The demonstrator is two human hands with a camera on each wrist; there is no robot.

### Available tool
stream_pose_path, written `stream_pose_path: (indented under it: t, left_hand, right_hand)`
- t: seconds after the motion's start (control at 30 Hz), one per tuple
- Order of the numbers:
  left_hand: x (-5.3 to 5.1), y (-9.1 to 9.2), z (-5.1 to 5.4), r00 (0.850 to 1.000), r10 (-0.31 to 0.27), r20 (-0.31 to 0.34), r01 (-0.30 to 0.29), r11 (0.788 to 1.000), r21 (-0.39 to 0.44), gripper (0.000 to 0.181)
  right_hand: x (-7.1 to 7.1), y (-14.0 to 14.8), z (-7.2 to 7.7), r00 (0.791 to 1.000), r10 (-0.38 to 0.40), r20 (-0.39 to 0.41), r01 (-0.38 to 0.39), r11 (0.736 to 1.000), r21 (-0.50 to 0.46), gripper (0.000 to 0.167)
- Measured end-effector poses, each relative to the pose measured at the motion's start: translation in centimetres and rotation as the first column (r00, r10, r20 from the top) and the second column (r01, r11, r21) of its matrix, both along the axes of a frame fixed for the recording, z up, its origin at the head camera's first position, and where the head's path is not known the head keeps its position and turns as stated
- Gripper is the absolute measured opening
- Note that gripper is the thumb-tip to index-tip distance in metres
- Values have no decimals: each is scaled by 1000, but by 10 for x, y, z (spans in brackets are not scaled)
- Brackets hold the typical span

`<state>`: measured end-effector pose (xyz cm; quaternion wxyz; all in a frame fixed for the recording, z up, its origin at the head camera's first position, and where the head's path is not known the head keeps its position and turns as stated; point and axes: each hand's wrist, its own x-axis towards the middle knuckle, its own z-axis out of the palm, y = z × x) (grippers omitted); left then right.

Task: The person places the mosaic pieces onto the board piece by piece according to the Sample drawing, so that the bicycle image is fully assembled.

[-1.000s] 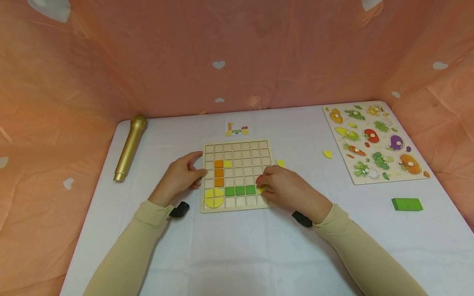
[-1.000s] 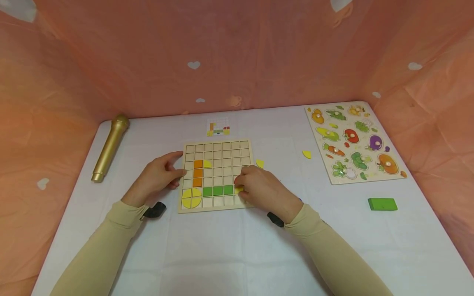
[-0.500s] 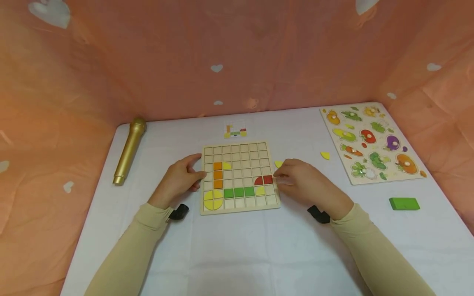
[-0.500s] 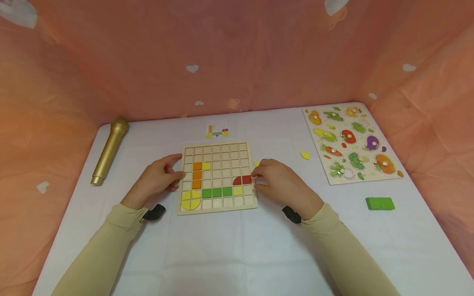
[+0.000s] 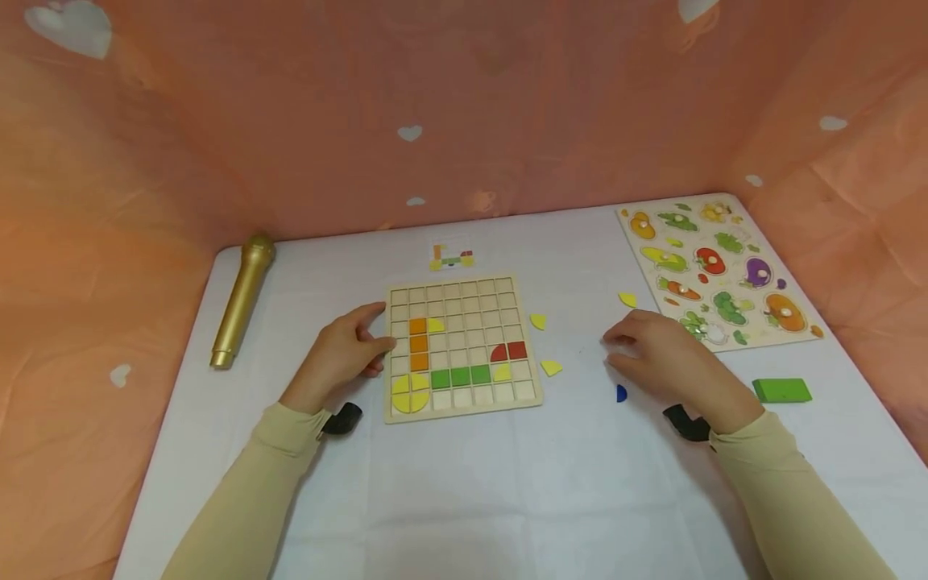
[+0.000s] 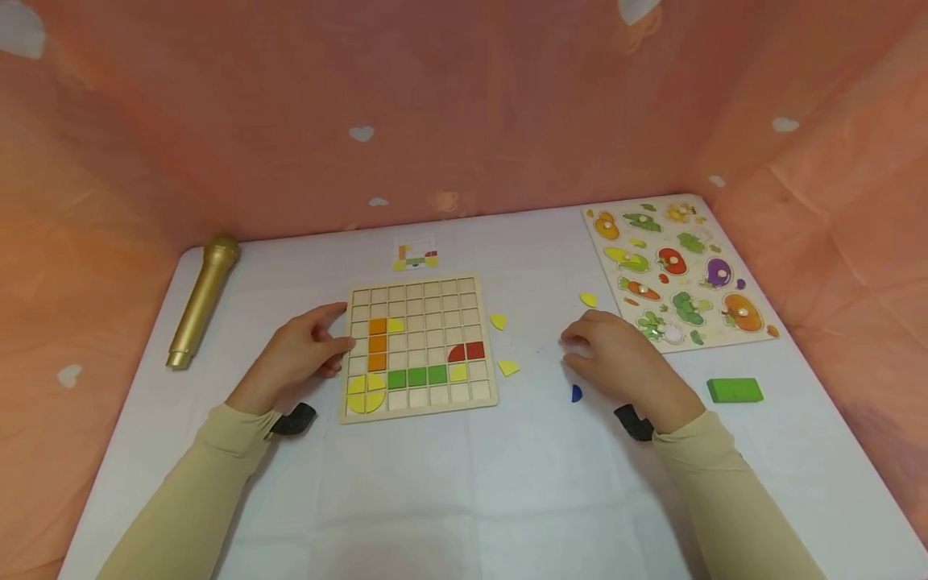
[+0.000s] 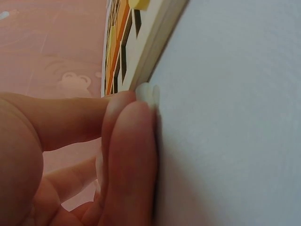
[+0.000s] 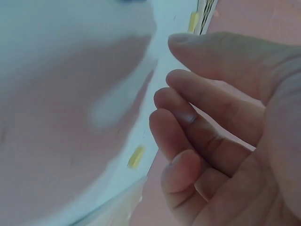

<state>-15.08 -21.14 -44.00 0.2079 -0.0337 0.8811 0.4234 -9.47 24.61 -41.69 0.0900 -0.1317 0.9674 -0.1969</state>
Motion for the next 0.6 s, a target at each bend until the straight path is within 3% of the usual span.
stream_pose_path:
  t: [0.33, 0.6]
  left_hand:
    - [0, -1, 0, 1000, -1, -4, 1, 1000, 3, 74]
    - [2, 0, 1, 1000, 3, 5, -3, 1000, 5, 76]
  right_hand:
    - [3, 3, -3, 999, -30, 43, 31, 999, -30, 30]
    - [3, -25, -13, 998, 70, -10, -70, 997, -18, 30]
